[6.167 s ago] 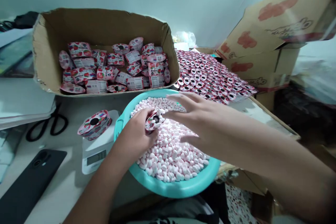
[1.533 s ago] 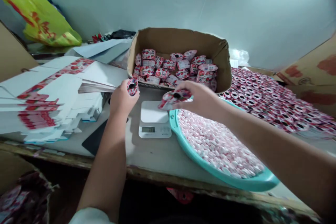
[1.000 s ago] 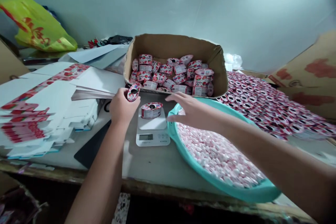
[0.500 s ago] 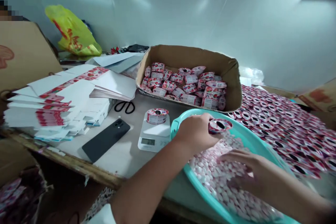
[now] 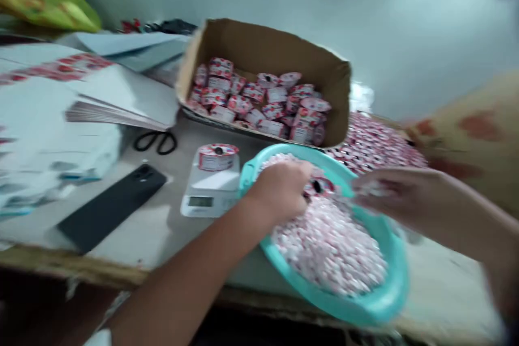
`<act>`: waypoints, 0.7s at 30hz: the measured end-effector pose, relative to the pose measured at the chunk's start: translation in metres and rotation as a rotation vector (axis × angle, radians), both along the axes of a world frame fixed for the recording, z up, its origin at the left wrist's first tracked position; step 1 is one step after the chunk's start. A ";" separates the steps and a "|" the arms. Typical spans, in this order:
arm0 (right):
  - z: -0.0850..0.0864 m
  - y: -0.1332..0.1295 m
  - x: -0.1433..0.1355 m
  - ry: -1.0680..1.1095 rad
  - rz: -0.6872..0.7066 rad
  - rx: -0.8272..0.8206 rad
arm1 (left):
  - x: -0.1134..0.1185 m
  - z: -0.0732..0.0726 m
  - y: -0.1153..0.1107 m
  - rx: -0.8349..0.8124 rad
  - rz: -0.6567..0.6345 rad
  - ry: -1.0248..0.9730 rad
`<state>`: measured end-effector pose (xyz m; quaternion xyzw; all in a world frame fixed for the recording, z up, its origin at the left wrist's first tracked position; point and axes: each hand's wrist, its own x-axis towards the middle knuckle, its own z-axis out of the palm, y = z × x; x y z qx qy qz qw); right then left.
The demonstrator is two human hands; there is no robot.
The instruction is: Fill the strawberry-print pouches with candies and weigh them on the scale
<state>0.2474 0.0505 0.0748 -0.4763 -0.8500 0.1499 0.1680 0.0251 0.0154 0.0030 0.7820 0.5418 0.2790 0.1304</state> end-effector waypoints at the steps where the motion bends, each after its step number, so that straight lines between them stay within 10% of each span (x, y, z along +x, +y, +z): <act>1: 0.008 -0.003 -0.011 -0.052 0.026 -0.089 | 0.001 0.000 0.000 0.001 0.024 -0.001; 21: -0.010 -0.001 -0.048 0.141 0.141 -0.007 | 0.000 0.001 0.002 -0.035 0.066 -0.040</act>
